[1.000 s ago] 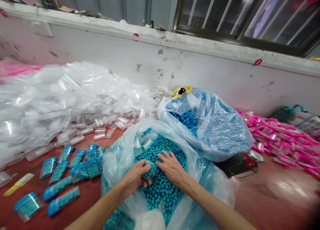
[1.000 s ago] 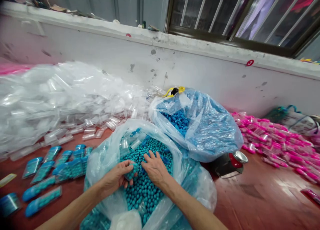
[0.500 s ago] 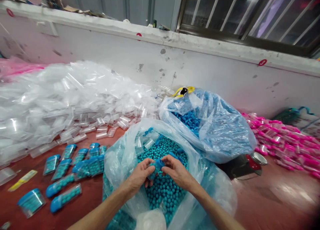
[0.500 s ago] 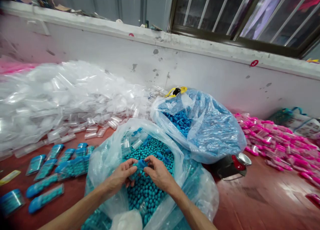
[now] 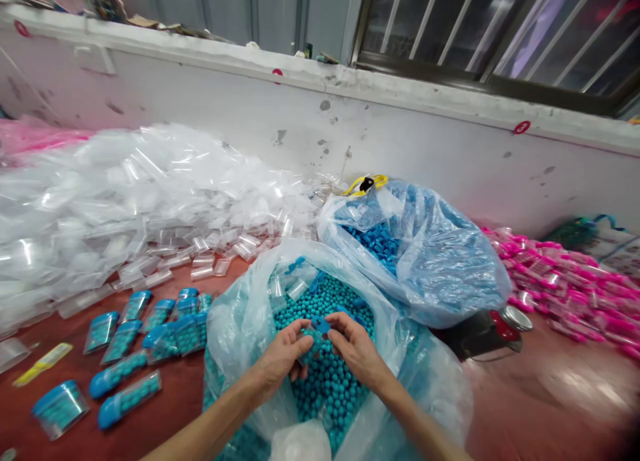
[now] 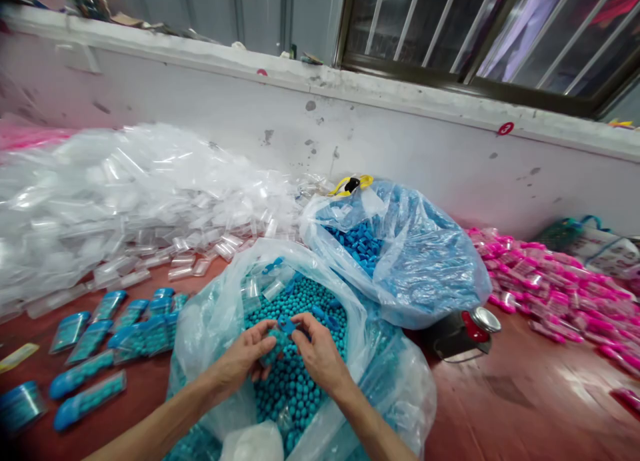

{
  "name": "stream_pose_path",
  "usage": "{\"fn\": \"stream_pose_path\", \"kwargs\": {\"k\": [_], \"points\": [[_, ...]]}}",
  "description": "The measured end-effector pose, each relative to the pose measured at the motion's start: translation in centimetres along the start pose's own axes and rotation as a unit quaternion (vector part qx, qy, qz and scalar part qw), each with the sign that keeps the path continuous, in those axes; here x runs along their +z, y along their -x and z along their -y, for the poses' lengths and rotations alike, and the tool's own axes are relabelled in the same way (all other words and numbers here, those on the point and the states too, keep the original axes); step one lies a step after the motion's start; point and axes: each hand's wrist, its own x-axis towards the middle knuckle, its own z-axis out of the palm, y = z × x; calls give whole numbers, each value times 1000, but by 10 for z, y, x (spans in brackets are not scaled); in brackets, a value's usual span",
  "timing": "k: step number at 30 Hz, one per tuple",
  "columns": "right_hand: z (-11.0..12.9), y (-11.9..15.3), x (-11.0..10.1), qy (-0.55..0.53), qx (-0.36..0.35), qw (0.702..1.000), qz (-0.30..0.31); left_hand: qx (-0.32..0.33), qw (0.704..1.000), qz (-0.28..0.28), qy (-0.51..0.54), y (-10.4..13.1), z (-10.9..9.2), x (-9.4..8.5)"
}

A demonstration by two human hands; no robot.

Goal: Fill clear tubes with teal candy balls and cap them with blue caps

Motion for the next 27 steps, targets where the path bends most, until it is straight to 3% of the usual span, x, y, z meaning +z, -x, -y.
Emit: {"fn": "stream_pose_path", "kwargs": {"k": [3, 8, 13, 17, 27], "points": [[2, 0, -3, 41, -16, 999, 29, 8, 1000, -20, -23, -1, 0, 1], [5, -2, -11, 146, -66, 987, 19, 30, 998, -18, -54, -2, -1, 1], [10, -2, -18, 98, 6, 993, 68, 39, 996, -12, -76, 1, -7, 4], [18, 0, -21, 118, 5, 988, 100, 45, 997, -4, -67, 3, -8, 6], [11, 6, -9, 20, 86, 991, 101, 6, 999, -15, -39, 7, -9, 14]]}}
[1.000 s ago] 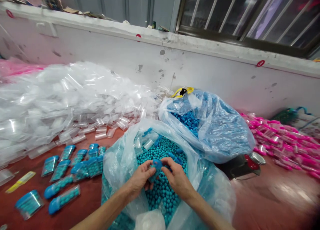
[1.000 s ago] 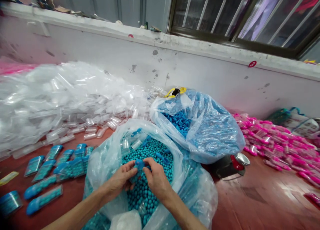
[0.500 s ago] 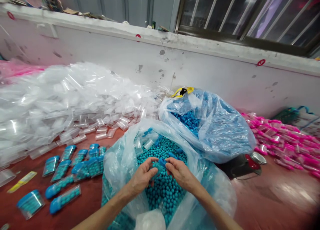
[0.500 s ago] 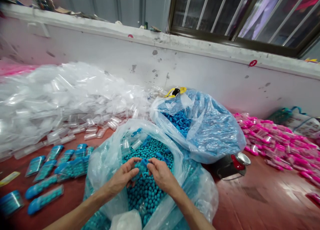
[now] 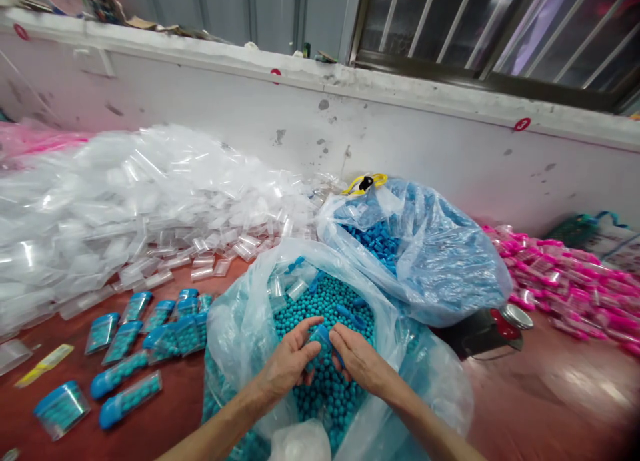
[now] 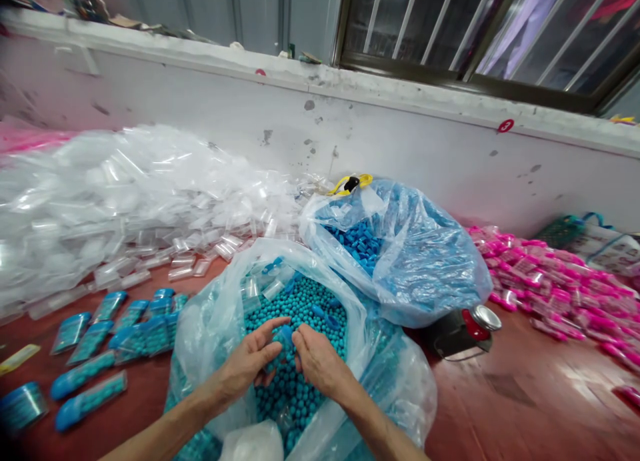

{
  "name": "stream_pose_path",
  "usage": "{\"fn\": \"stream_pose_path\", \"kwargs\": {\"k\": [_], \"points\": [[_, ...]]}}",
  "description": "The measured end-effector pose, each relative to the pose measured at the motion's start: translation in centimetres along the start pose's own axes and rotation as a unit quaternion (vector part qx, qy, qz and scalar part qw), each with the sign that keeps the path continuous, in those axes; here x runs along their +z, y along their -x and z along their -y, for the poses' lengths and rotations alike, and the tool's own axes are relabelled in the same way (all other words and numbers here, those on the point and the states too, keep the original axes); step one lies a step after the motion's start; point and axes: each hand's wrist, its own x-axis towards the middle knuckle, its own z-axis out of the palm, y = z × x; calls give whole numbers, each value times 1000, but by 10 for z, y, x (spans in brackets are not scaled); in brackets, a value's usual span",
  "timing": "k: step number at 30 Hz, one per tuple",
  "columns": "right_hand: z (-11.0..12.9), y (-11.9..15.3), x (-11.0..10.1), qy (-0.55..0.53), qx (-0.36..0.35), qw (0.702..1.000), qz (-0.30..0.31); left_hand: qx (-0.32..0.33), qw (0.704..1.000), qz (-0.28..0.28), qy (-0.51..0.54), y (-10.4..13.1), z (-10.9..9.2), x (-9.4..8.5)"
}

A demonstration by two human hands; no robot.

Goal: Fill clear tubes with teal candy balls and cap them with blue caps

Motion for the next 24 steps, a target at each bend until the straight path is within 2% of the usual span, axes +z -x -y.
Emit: {"fn": "stream_pose_path", "kwargs": {"k": [3, 6, 11, 13, 15, 18, 24], "points": [[-4, 0, 4, -51, 10, 999, 11, -2, 1000, 11, 12, 1, 0, -1], [-6, -3, 6, -54, 7, 998, 18, 5, 1000, 4, 8, 0, 4, -1], [-6, -5, 11, 10, -51, 998, -43, 46, 996, -74, -17, -4, 9, 6], [-5, -5, 11, -17, -46, 998, -46, 46, 995, -87, -24, -4, 8, 6], [-5, -4, 10, -109, -13, 994, -16, 29, 997, -65, -19, -3, 5, 4], [-2, -2, 2, -256, 30, 966, 19, 5, 1000, -22, 1, -1, 0, -2], [2, -2, -13, -346, 34, 938, -13, -1, 1000, 13, 1, 3, -7, -3]]}}
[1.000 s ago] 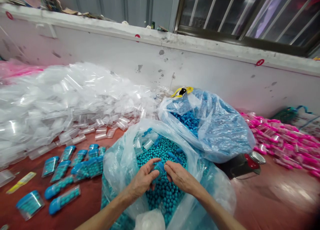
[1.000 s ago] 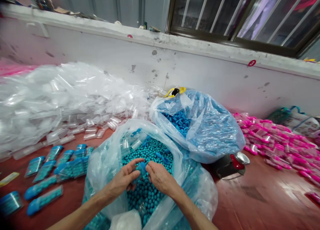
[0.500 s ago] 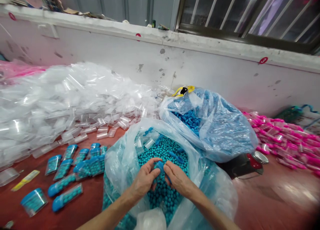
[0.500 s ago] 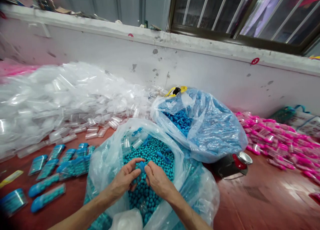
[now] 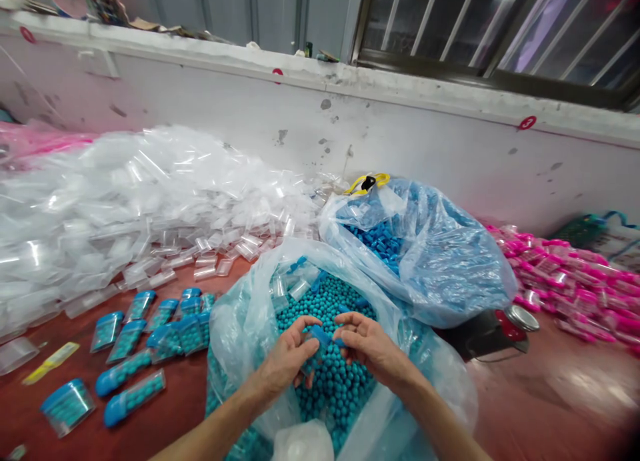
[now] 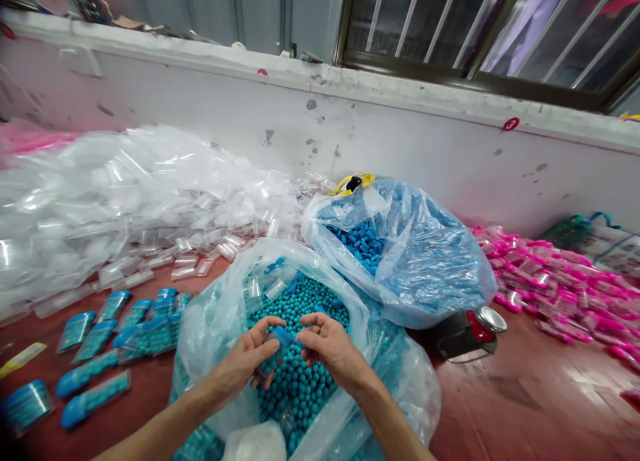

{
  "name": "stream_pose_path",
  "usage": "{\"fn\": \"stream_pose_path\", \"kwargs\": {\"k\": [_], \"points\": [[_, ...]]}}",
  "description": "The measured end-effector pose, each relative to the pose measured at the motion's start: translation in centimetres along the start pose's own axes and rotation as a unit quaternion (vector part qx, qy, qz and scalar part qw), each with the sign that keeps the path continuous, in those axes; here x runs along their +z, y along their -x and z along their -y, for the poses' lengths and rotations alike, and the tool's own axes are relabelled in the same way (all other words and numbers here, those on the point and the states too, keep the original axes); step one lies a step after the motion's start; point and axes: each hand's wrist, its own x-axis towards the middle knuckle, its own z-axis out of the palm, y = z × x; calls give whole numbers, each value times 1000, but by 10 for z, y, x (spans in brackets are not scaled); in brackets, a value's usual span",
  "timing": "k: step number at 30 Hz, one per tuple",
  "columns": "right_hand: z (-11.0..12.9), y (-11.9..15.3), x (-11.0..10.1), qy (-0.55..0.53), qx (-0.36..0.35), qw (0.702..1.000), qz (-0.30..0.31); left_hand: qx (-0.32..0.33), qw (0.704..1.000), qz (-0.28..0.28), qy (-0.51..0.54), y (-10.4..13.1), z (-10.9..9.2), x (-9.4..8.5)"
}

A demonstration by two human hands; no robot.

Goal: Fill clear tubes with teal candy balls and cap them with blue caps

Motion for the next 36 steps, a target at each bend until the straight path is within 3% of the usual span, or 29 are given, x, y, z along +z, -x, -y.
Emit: {"fn": "stream_pose_path", "kwargs": {"k": [4, 7, 12, 16, 22, 27, 30, 33, 36], "points": [[1, -5, 3, -16, -26, 997, -74, 10, 999, 16, -32, 1, -4, 4], [-1, -3, 9, 120, -94, 984, -93, 23, 998, -8, -53, 2, -5, 8], [-17, 12, 26, 414, -157, 895, -57, 80, 991, -76, -70, 7, -6, 15], [-29, 15, 42, 478, -181, 853, -102, 128, 987, -70, -67, 10, -7, 17], [-38, 8, 52, 522, -278, 785, -181, 94, 989, -108, -24, 5, -5, 21], [-54, 7, 53, 515, -252, 797, -193, 110, 977, -144, -110, 5, -2, 25], [-54, 9, 53, 509, -214, 822, -139, 126, 956, -147, -220, 12, -6, 19], [-44, 7, 46, 503, -168, 846, -47, 118, 914, -174, -348, 24, -19, -7], [-33, 4, 29, 510, -133, 850, -7, 104, 827, -276, -479, 40, -37, -56]]}}
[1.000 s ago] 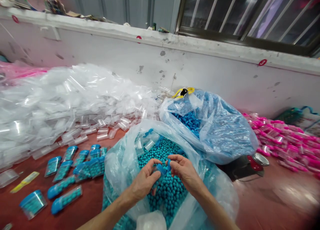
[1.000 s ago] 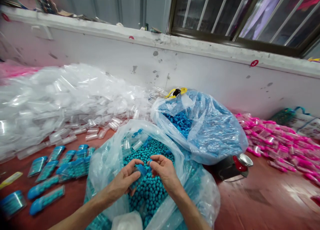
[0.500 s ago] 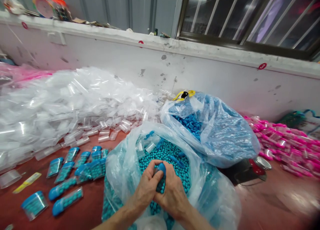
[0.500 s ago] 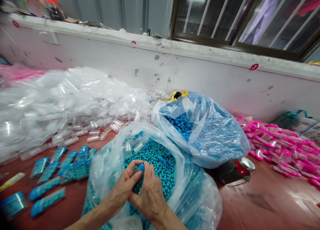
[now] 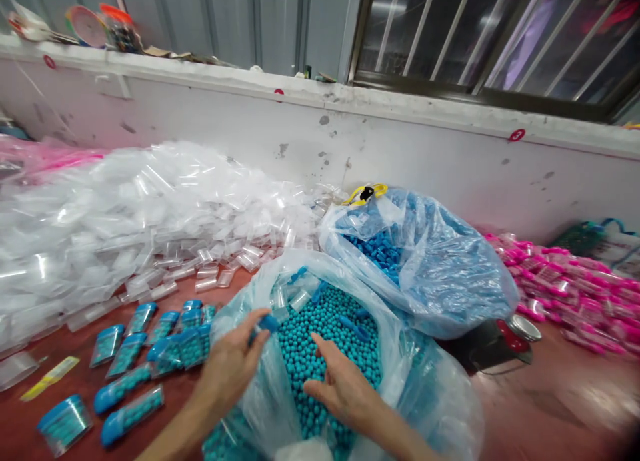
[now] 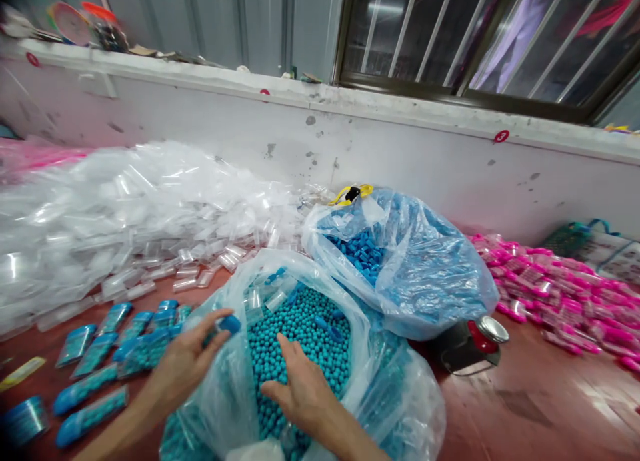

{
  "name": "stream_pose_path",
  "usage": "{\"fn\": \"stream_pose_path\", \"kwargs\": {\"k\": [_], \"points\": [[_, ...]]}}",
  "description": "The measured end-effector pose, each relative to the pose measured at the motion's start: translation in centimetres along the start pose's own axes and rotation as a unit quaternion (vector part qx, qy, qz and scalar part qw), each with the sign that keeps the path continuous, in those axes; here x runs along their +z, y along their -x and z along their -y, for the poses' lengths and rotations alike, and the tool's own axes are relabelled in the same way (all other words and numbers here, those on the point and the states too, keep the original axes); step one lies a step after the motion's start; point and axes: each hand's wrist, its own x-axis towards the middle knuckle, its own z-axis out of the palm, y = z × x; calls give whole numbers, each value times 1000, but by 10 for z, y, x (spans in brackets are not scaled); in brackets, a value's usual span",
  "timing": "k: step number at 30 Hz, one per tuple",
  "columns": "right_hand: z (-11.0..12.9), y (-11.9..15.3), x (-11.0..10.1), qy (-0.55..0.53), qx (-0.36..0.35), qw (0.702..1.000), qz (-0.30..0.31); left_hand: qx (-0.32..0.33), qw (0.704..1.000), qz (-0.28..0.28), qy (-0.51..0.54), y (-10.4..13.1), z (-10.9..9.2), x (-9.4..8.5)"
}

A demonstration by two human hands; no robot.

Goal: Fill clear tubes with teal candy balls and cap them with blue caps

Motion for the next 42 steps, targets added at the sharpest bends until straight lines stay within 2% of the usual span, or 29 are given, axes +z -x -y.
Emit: {"fn": "stream_pose_path", "kwargs": {"k": [2, 4, 6, 7, 9, 12, 13, 15, 18, 20, 22, 24, 26, 28, 30, 32, 34, 38, 40, 42], "points": [[-10, -2, -10, 15, 5, 1000, 15, -35, 988, -69, -132, -8, 25, -25], [-18, -4, -17, 35, 7, 999, 23, -23, 953, -159, -257, -13, 45, -41], [-22, -10, -22, 66, 7, 998, 14, 10, 922, -223, -317, -14, 52, -43], [-23, -15, -25, 85, 7, 996, 1, 34, 918, -233, -319, -14, 50, -39], [-22, -31, -28, 131, 5, 991, -34, 89, 933, -205, -283, -13, 38, -24], [-19, -67, -31, 193, -5, 979, -70, 143, 957, -76, -240, -16, 6, 9], [-18, -80, -31, 206, -7, 976, -74, 144, 960, -32, -236, -19, -4, 20], [-19, -103, -28, 212, 0, 974, -77, 133, 964, 22, -231, -26, -19, 39], [-22, -119, -19, 201, 8, 976, -79, 114, 970, 46, -212, -38, -23, 58], [-24, -116, -14, 188, -9, 980, -69, 108, 974, 54, -193, -44, -17, 65], [-26, -106, -13, 150, -60, 985, -54, 107, 977, 59, -177, -47, -9, 69], [-30, -91, -18, 99, -115, 987, -49, 111, 977, 57, -170, -48, -3, 71], [-35, -77, -30, 81, -125, 987, -59, 119, 976, 53, -174, -49, 0, 73], [-42, -64, -42, 135, -68, 985, -85, 128, 973, 48, -188, -49, -1, 78], [-49, -56, -51, 218, 20, 970, -105, 142, 968, 42, -202, -50, -4, 84], [-55, -50, -52, 275, 91, 952, -95, 161, 964, 27, -209, -53, -9, 90], [-57, -49, -49, 274, 108, 953, -68, 188, 961, 7, -203, -58, -15, 95], [-51, -47, -43, 113, 29, 992, -48, 264, 954, -30, -137, -74, -29, 95], [-45, -46, -52, 14, -24, 999, -18, 296, 950, -52, -87, -83, -36, 92], [-42, -46, -71, -57, -69, 996, 2, 313, 947, -64, -33, -92, -47, 87]]}}
